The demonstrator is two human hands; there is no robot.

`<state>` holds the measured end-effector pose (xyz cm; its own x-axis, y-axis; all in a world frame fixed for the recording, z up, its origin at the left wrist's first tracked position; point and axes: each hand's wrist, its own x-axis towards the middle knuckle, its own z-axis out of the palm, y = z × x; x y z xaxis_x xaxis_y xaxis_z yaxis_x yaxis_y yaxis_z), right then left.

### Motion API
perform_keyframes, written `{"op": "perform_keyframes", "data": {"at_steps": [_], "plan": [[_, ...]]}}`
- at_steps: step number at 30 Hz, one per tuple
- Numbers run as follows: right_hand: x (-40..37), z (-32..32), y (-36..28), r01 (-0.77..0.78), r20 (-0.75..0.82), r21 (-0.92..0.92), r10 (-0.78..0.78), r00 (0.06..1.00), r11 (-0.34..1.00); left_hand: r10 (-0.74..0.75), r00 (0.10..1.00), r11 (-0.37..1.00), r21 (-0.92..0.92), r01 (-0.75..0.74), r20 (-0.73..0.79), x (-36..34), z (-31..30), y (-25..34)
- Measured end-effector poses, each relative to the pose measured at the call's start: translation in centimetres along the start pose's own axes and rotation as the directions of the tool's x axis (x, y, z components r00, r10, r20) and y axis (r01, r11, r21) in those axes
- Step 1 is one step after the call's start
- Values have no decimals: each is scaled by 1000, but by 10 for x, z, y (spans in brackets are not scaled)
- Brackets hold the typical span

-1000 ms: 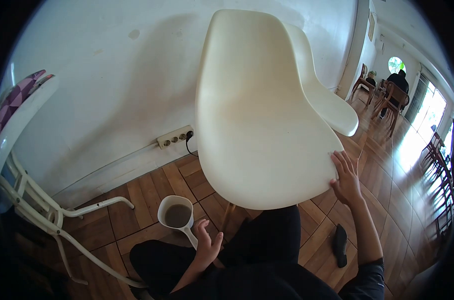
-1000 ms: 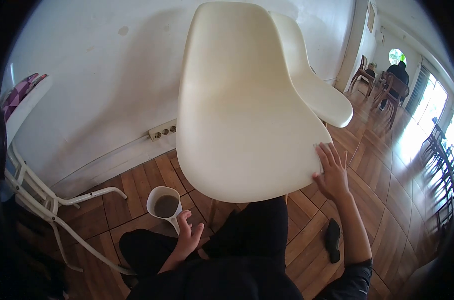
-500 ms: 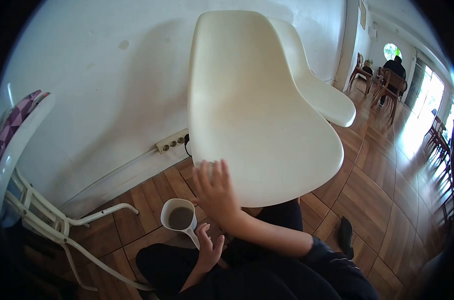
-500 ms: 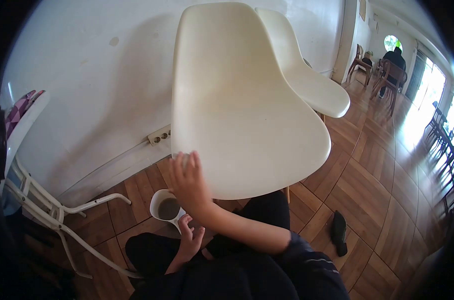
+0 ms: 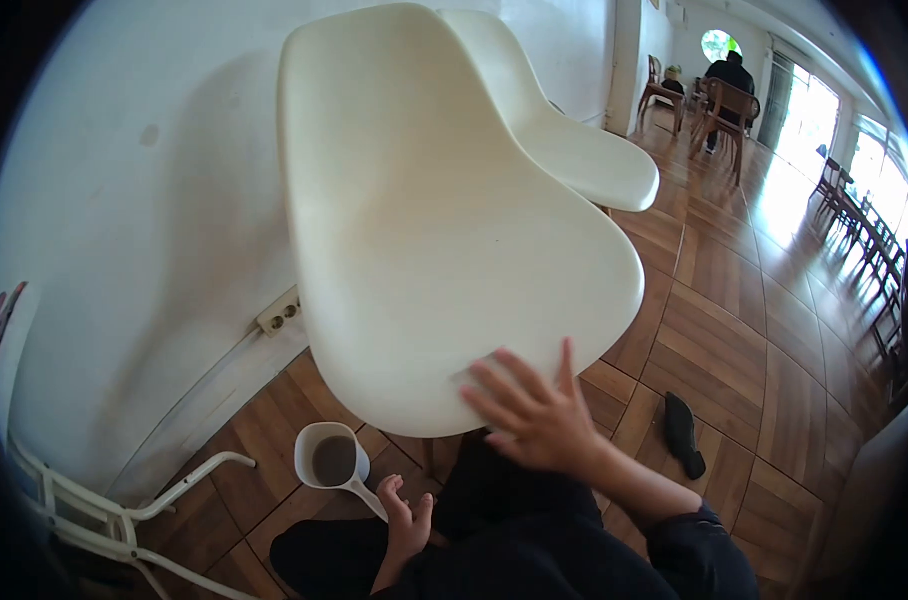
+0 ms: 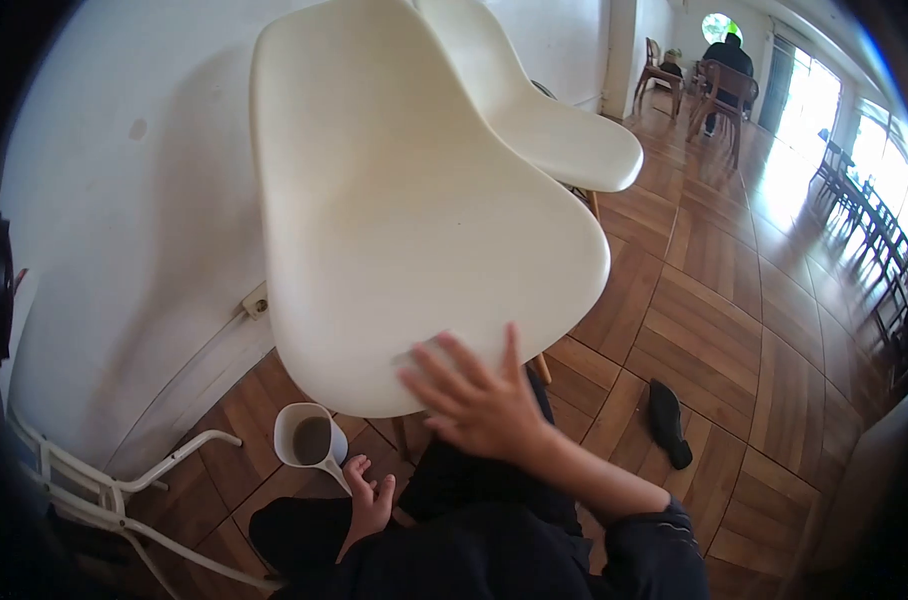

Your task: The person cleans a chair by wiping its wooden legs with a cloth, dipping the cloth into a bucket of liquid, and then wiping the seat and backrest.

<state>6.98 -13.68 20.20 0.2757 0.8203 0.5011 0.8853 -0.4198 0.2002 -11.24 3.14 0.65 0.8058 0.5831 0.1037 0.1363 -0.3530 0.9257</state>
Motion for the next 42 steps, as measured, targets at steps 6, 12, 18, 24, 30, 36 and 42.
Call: {"op": "perform_keyframes", "data": {"at_steps": [6,12,18,24,30,36,42], "plan": [[-29,-5,126,-317,10,113,318,948,942,128,990,991,36,-130,52,18,16,9],[20,-10,230,-517,336,237,430,838,822,79,995,997,2,-79,69,16,19,22],[41,-10,217,-486,366,-22,459,809,874,61,998,998,0,-61,22,7,16,12],[24,-25,113,-170,344,72,136,929,983,82,996,997,-18,-81,24,8,18,6],[43,-12,-29,-1,118,161,-19,993,987,151,988,988,25,-152,45,19,22,11],[79,21,-97,56,-77,29,-54,996,998,318,930,945,16,-326,185,22,13,11],[38,32,-82,82,-247,-150,-117,962,985,201,979,980,-12,-201,23,16,6,26]]}}
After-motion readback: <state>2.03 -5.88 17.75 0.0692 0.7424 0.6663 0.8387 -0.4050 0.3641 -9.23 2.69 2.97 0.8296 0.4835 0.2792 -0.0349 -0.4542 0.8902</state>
